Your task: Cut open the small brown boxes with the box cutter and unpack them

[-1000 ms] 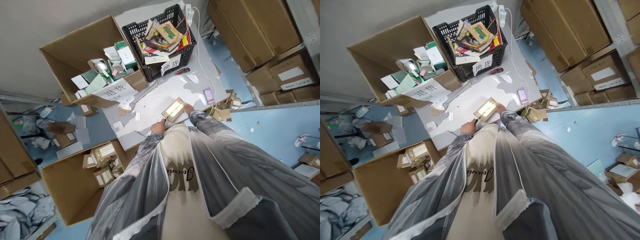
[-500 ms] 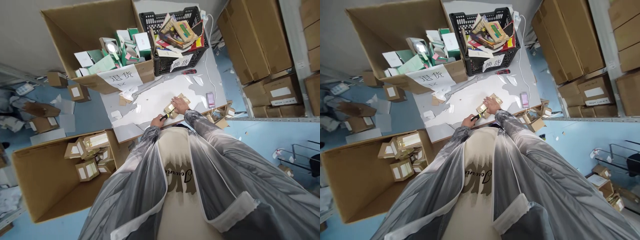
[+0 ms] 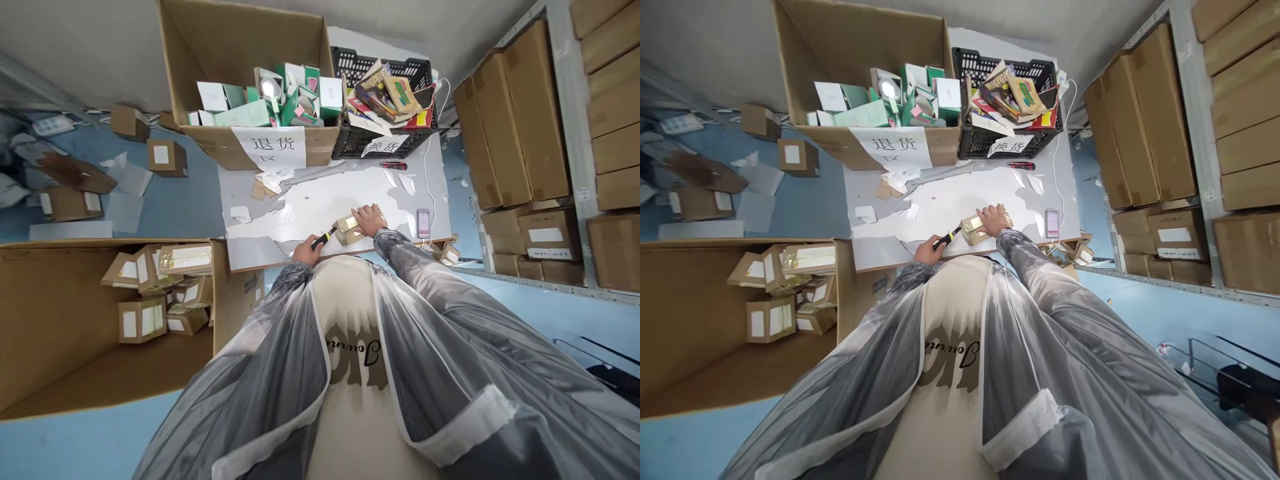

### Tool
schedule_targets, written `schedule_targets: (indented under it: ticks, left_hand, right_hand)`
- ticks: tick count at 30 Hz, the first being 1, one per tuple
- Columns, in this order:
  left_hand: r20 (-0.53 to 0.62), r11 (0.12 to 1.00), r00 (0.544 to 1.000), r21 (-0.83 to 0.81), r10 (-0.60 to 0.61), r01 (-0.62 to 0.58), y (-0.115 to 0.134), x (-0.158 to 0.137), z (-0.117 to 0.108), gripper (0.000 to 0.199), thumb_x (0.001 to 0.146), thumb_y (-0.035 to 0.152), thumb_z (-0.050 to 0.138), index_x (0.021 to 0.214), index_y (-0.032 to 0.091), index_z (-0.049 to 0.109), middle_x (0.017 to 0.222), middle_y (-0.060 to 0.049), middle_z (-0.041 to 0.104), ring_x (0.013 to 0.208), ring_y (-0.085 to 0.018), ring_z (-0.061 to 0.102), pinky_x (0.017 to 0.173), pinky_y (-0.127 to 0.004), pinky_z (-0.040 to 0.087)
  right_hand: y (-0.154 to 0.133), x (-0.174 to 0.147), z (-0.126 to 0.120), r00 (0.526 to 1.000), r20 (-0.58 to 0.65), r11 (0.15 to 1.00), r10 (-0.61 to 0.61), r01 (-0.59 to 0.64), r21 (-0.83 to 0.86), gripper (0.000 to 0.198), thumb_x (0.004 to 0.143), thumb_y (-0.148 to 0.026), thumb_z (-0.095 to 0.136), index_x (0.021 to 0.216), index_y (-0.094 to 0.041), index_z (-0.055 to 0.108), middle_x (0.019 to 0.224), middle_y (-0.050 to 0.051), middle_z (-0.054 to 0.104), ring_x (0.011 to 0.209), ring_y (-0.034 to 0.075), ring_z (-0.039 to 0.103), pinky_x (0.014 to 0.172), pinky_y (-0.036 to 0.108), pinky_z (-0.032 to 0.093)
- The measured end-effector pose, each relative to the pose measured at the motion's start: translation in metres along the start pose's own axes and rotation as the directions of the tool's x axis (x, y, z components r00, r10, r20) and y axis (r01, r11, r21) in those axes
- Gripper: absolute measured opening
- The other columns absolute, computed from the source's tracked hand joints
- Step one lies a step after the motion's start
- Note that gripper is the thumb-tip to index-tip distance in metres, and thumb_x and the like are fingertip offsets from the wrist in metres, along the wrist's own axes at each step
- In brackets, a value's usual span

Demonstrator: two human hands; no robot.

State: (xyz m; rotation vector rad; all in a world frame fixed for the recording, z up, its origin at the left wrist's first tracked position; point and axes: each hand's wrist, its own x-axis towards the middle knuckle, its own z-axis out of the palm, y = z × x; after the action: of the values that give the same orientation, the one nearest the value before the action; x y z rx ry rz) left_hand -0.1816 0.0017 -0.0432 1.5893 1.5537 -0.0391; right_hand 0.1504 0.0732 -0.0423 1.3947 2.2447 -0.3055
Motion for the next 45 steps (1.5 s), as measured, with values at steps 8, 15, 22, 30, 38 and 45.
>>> schedule_targets:
  ticks: [8, 15, 22, 30, 38, 45]
  left_hand:
    - [-0.006, 0.985, 0.999, -0.17, -0.036, 0.034, 0.002, 0.017, 0.012, 0.039, 0.12, 0.049, 0.064, 0.15, 0.029, 0.08, 0.101, -0.006, 0.09, 0.104, -0.032, 0.086, 0.095, -0.034, 0.062]
    - [-0.039, 1.0, 0.999, -0.018, 0.002, -0.002, 0.008, 0.003, 0.015, 0.047, 0.12, 0.053, 0.063, 0.158, 0.03, 0.079, 0.126, -0.014, 0.092, 0.121, -0.039, 0.087, 0.1, -0.038, 0.063]
    - [0.068, 0.954, 0.994, 0.285, 0.082, -0.098, 0.028, -0.01, 0.015, 0.06, 0.123, 0.05, 0.05, 0.176, 0.029, 0.067, 0.131, -0.023, 0.09, 0.123, -0.043, 0.086, 0.104, -0.045, 0.061]
    - [0.115, 0.938, 0.99, 0.326, 0.079, -0.113, 0.045, -0.02, 0.02, 0.063, 0.126, 0.048, 0.046, 0.184, 0.029, 0.059, 0.135, -0.024, 0.089, 0.123, -0.039, 0.087, 0.108, -0.044, 0.057]
    - [0.092, 0.956, 0.995, 0.288, 0.027, -0.053, 0.047, -0.016, 0.022, 0.063, 0.123, 0.053, 0.054, 0.18, 0.029, 0.067, 0.137, -0.021, 0.09, 0.127, -0.04, 0.086, 0.106, -0.042, 0.06]
    - [-0.054, 0.991, 0.999, 0.133, -0.002, 0.009, 0.042, 0.0, 0.007, 0.057, 0.12, 0.055, 0.059, 0.168, 0.031, 0.077, 0.125, -0.011, 0.094, 0.12, -0.035, 0.088, 0.102, -0.034, 0.063]
  right_hand:
    - [-0.011, -0.001, 0.003, 0.996, 0.014, 0.996, 0.09, -0.09, -0.022, 0.086, 0.127, -0.058, 0.048, 0.192, -0.004, 0.042, 0.169, 0.034, 0.064, 0.151, 0.05, 0.054, 0.14, 0.073, 0.031]
    - [-0.02, -0.005, 0.012, 0.984, -0.047, 0.982, 0.172, -0.167, 0.09, 0.084, 0.129, -0.062, 0.041, 0.19, -0.006, 0.047, 0.165, 0.033, 0.068, 0.149, 0.045, 0.057, 0.137, 0.066, 0.037]
    - [-0.025, -0.009, 0.028, 0.961, -0.122, 0.954, 0.249, -0.221, 0.204, 0.077, 0.13, -0.059, 0.034, 0.181, -0.008, 0.061, 0.157, 0.033, 0.073, 0.142, 0.045, 0.059, 0.127, 0.063, 0.042]
    - [-0.007, 0.003, 0.049, 0.93, -0.14, 0.904, 0.34, -0.283, 0.32, 0.074, 0.133, -0.057, 0.029, 0.137, -0.017, 0.091, 0.129, 0.024, 0.086, 0.13, 0.038, 0.071, 0.117, 0.052, 0.054]
    - [0.013, 0.002, 0.061, 0.913, -0.055, 0.852, 0.404, -0.354, 0.386, 0.098, 0.129, -0.07, 0.02, 0.129, -0.008, 0.095, 0.119, 0.032, 0.087, 0.119, 0.043, 0.078, 0.107, 0.052, 0.061]
    - [0.028, -0.011, 0.06, 0.966, -0.125, 0.91, 0.225, -0.163, 0.381, 0.081, 0.133, -0.062, 0.03, 0.133, -0.018, 0.098, 0.118, 0.023, 0.088, 0.12, 0.037, 0.074, 0.105, 0.045, 0.058]
